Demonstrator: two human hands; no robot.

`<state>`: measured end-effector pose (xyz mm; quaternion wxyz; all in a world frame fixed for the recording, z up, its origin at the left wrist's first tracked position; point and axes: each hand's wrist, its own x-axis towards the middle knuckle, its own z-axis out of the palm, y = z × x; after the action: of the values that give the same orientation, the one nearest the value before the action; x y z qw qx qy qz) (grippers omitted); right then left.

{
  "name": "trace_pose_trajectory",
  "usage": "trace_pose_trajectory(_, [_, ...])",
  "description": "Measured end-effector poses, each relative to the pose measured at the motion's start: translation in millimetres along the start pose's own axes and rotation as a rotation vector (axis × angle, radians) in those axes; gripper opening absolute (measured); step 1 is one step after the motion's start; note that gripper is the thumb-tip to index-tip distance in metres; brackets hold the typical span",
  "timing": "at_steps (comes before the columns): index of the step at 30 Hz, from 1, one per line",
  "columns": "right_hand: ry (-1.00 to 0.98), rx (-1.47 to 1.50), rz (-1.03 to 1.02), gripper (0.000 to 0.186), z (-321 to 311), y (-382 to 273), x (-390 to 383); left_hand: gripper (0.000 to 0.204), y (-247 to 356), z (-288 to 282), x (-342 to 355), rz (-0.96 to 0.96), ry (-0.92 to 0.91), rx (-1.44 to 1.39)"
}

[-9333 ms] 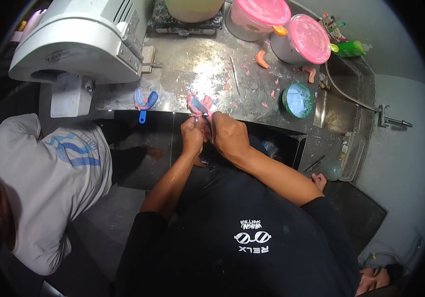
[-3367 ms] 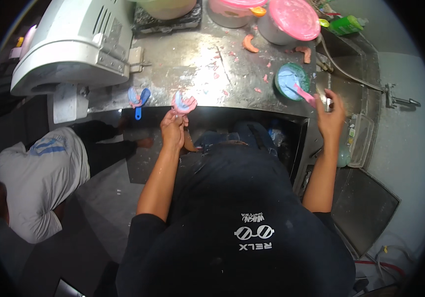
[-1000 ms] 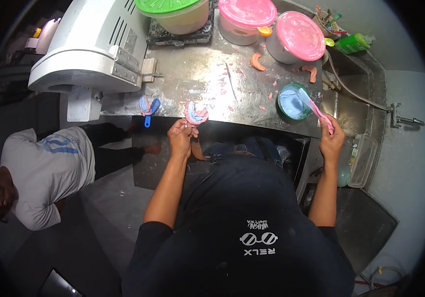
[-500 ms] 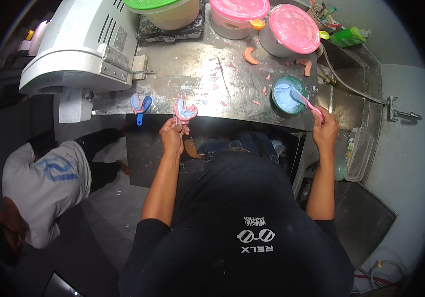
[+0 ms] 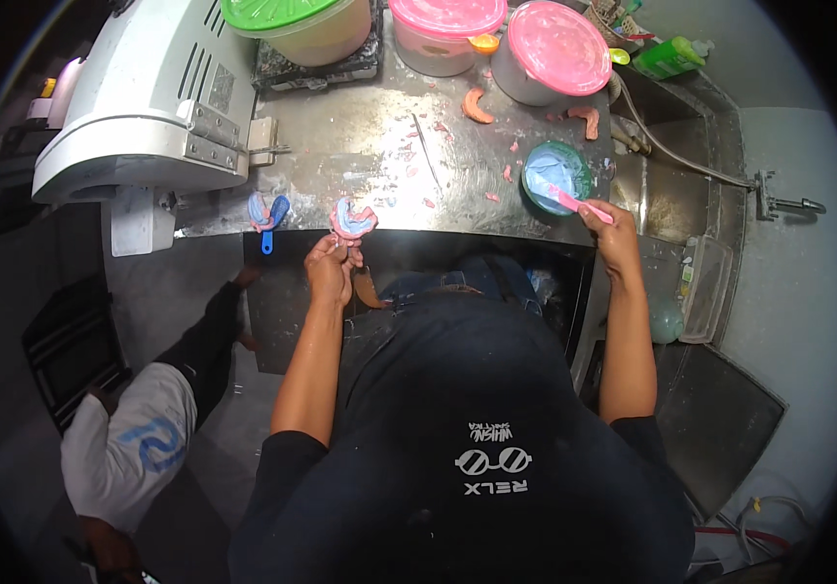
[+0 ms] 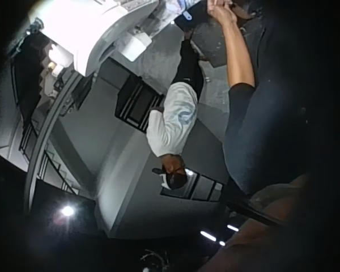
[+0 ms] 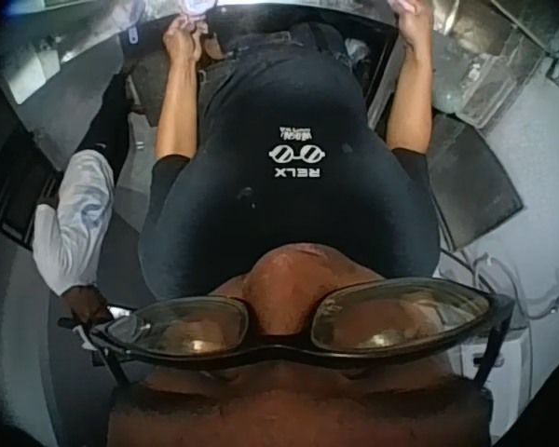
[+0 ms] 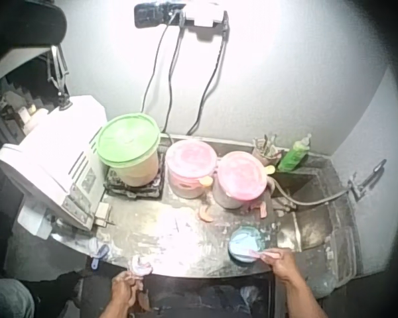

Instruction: The person applies a blue dental impression material to a pink dental tray, spreading it with a small pink tool, and then washes a green bowl and the tool in a sink.

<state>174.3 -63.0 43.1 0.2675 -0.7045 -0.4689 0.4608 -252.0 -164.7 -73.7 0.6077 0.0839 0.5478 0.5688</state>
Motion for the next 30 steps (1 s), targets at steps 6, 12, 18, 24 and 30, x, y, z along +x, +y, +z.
trace_pose_trajectory(6, [-0.187,0.536,0.146,0.024,-18,-12,-8,0.009,44,44,-10,-0.021,-0.123,0.055])
trace_pose_trajectory(12, [0.014,0.148,-0.46,0.015,29,-82,-52,0.008,89,114,-10,-0.103,-0.311,0.151])
trace_pose_trajectory(18, [0.121,-0.246,-0.944,0.015,55,-118,-70,0.009,105,155,-13,-0.237,-0.512,0.04])
trace_pose_trajectory(24, [0.221,-0.282,-1.064,0.017,53,-113,-70,0.011,108,158,-8,-0.242,-0.552,0.04])
trace_pose_trajectory(30, [0.259,-0.272,-1.087,0.016,54,-111,-66,0.01,114,162,-8,-0.216,-0.546,0.05])
